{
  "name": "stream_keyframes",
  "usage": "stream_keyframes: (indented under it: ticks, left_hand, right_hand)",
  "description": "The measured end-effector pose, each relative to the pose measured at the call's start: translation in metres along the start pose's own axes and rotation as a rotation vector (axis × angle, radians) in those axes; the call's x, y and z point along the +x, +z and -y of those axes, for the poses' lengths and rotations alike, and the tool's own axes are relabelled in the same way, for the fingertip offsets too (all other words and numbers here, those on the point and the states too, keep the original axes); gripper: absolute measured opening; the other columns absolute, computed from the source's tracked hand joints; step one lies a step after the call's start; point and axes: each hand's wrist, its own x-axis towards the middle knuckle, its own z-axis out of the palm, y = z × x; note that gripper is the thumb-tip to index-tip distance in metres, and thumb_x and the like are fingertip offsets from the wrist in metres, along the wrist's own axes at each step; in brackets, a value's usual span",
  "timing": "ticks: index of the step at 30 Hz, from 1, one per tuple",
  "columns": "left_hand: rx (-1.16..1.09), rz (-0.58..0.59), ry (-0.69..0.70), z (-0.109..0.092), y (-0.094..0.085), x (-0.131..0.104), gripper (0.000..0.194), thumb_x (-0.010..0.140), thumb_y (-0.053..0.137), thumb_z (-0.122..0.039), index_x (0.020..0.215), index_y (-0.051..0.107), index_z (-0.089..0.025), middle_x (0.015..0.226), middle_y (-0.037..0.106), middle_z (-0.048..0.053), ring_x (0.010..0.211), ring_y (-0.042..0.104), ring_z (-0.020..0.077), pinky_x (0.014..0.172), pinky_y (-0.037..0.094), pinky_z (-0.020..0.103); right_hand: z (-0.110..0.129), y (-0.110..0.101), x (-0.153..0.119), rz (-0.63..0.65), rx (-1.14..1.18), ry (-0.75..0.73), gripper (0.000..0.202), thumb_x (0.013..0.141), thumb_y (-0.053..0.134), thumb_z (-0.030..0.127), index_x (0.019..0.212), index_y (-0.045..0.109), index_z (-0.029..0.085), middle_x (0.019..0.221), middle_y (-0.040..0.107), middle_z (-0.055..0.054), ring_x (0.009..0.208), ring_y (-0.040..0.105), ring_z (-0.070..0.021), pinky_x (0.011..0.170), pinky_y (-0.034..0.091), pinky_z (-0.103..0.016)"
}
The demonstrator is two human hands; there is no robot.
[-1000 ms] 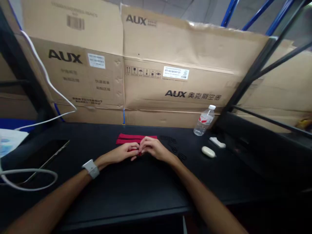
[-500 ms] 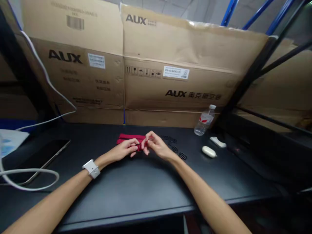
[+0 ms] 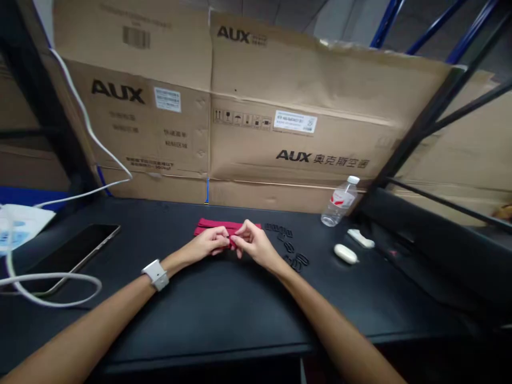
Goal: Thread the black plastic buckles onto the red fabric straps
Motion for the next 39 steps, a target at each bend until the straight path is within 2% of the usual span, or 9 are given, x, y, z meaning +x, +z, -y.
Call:
stream_keyframes:
  ticks: [8, 13, 19, 26, 30, 33, 36, 39]
  left_hand:
    - [0.007, -0.007, -0.007, -0.003, 0.002, 0.001, 0.032, 0.080, 0.058, -0.047, 0.078, 0.048, -0.016, 0.071, 0.057, -0.001, 0.047, 0.037, 0.0055, 0.042, 0.022, 0.018]
    - [0.063, -0.021, 0.005, -0.001, 0.001, 0.000, 0.030, 0.082, 0.057, -0.045, 0.078, 0.050, -0.016, 0.057, 0.045, -0.007, 0.047, 0.035, 0.0064, 0.043, 0.022, 0.018]
    - [0.065, -0.050, -0.010, -0.002, 0.000, 0.001, 0.031, 0.080, 0.059, -0.046, 0.078, 0.049, -0.016, 0.054, 0.040, -0.008, 0.046, 0.032, 0.0062, 0.044, 0.021, 0.018]
    - [0.134, -0.053, 0.011, 0.003, 0.001, 0.000, 0.034, 0.078, 0.062, -0.048, 0.077, 0.049, -0.016, 0.060, 0.046, -0.006, 0.051, 0.038, 0.0082, 0.048, 0.026, 0.019]
    - [0.189, -0.083, 0.039, 0.006, 0.003, 0.000, 0.033, 0.080, 0.060, -0.048, 0.081, 0.050, -0.016, 0.066, 0.053, -0.003, 0.058, 0.044, 0.0104, 0.052, 0.029, 0.020]
    - [0.190, -0.099, 0.044, 0.003, 0.003, 0.000, 0.032, 0.081, 0.061, -0.047, 0.081, 0.050, -0.017, 0.064, 0.051, -0.004, 0.057, 0.043, 0.0103, 0.052, 0.028, 0.020]
    - [0.159, -0.101, 0.042, -0.002, 0.002, 0.001, 0.032, 0.080, 0.061, -0.046, 0.076, 0.048, -0.017, 0.059, 0.044, -0.007, 0.053, 0.037, 0.0083, 0.048, 0.024, 0.019]
    - [0.115, -0.061, 0.033, -0.006, 0.000, 0.001, 0.036, 0.080, 0.060, -0.049, 0.073, 0.046, -0.017, 0.059, 0.041, -0.007, 0.049, 0.033, 0.0066, 0.045, 0.021, 0.018]
  right_hand:
    - [0.001, 0.001, 0.000, -0.031, -0.037, 0.017, 0.026, 0.082, 0.060, 0.039, 0.081, 0.041, 0.021, 0.067, 0.063, 0.002, 0.049, 0.058, -0.0103, 0.049, 0.045, -0.021]
    - [0.009, 0.004, -0.004, -0.035, -0.210, -0.023, 0.018, 0.085, 0.056, 0.034, 0.081, 0.047, 0.020, 0.066, 0.061, 0.003, 0.051, 0.058, -0.0102, 0.050, 0.043, -0.020]
    - [0.015, 0.001, -0.005, 0.061, -0.244, -0.035, 0.013, 0.088, 0.054, 0.031, 0.084, 0.052, 0.019, 0.067, 0.063, 0.001, 0.058, 0.061, -0.0118, 0.058, 0.045, -0.021]
    - [0.011, -0.005, -0.006, 0.152, -0.295, -0.015, 0.013, 0.089, 0.053, 0.031, 0.087, 0.052, 0.019, 0.065, 0.063, 0.001, 0.060, 0.061, -0.0126, 0.061, 0.046, -0.022]
    - [0.008, -0.001, -0.005, 0.126, -0.289, -0.043, 0.010, 0.092, 0.049, 0.029, 0.094, 0.050, 0.019, 0.073, 0.061, 0.001, 0.059, 0.060, -0.0104, 0.058, 0.045, -0.021]
    - [0.010, 0.001, -0.005, 0.106, -0.352, -0.102, 0.009, 0.092, 0.047, 0.027, 0.097, 0.050, 0.019, 0.085, 0.058, -0.001, 0.061, 0.057, -0.0093, 0.061, 0.046, -0.022]
    - [0.013, -0.001, -0.006, 0.087, -0.471, -0.192, 0.025, 0.085, 0.060, 0.028, 0.106, 0.051, 0.019, 0.103, 0.054, -0.005, 0.067, 0.055, -0.0096, 0.066, 0.047, -0.024]
    - [0.016, -0.004, -0.006, 0.107, -0.553, -0.263, 0.036, 0.080, 0.067, 0.026, 0.112, 0.052, 0.020, 0.105, 0.054, -0.006, 0.074, 0.055, -0.0117, 0.072, 0.047, -0.026]
